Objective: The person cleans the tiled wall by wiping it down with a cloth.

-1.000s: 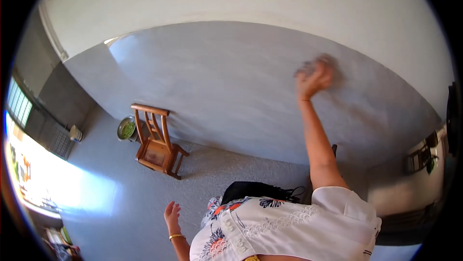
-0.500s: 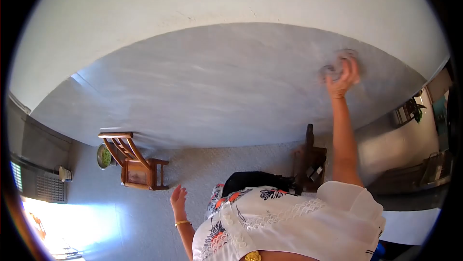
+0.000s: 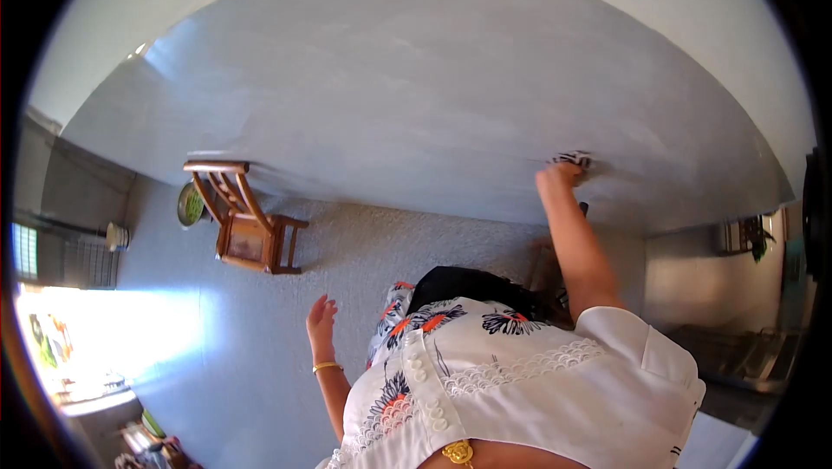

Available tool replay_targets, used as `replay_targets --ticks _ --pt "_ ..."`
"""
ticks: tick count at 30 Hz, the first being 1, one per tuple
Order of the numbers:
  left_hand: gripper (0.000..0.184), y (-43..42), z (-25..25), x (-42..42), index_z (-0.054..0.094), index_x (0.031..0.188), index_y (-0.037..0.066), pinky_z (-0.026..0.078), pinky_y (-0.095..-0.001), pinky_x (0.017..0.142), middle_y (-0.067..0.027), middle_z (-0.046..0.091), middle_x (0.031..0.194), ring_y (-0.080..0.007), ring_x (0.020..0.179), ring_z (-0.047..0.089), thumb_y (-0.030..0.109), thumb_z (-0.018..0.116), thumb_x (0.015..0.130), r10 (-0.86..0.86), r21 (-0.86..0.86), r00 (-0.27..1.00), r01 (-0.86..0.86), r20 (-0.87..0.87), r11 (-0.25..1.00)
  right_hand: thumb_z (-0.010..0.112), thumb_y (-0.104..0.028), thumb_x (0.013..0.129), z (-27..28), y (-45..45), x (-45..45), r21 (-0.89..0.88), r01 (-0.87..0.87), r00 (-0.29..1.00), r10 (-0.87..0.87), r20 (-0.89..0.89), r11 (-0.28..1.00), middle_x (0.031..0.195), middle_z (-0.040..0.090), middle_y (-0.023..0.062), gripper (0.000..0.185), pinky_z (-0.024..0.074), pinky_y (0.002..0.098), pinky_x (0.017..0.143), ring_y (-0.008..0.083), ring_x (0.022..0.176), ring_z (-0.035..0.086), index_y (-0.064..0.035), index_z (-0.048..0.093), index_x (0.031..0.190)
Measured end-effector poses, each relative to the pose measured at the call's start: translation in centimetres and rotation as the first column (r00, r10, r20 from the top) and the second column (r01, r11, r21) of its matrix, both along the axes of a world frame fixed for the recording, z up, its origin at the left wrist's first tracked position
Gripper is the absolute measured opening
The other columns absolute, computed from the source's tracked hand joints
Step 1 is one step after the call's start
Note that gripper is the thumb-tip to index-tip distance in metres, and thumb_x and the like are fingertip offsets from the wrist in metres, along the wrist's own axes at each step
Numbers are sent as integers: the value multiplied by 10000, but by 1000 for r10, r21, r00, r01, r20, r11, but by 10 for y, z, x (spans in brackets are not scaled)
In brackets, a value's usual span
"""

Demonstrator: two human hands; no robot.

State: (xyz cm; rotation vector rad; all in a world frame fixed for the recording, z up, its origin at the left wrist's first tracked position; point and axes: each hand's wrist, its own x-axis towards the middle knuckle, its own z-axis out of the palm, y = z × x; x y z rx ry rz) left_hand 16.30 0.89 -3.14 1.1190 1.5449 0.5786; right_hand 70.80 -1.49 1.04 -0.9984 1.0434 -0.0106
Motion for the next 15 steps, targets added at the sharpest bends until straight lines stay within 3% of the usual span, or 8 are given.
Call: replay_targets --ticks 3,5,7,10,14,15 --pt "330 -10 5 -8 548 1144 78 412 -240 665 -40 622 989 -105 831 573 192 548 834 55 0 998 -55 6 999 414 -332 847 -67 60 -30 304 -160 969 208 -133 939 873 619 -13 290 438 276 697 100 778 575 -148 613 948" --pt "330 -17 9 -12 548 1144 75 414 -241 670 -43 621 993 -108 834 574 189 547 834 94 23 996 -94 7 995 417 -306 836 9 93 -96 343 -280 855 395 -335 897 856 611 -22 242 429 316 661 88 763 565 -174 609 900" --pt "329 -26 14 -15 548 1143 72 415 -242 675 -45 619 997 -111 837 574 187 547 835 142 50 990 -142 10 989 424 -285 821 5 131 -120 439 -278 785 465 -409 855 843 602 -13 211 428 349 620 126 735 553 -171 598 856" --pt "329 -39 21 -20 546 1142 68 418 -246 679 -45 617 994 -114 842 574 187 551 835 228 78 974 -228 13 970 442 -295 814 29 180 -164 443 -342 658 548 -516 829 805 592 8 213 427 338 585 165 688 536 -151 598 840" --pt "332 -74 16 -35 546 1137 78 410 -236 675 -31 619 976 -108 836 572 222 558 838 364 105 931 -366 38 925 469 -332 809 58 218 -217 601 -493 562 757 -332 629 821 577 37 247 458 355 596 204 723 540 -124 597 838" --pt "329 -83 14 -40 550 1131 94 404 -235 681 -20 620 973 -102 829 571 248 557 841 394 115 918 -397 53 911 476 -331 813 53 232 -226 692 -506 478 835 -272 515 836 579 44 252 476 369 615 213 735 550 -110 596 829"
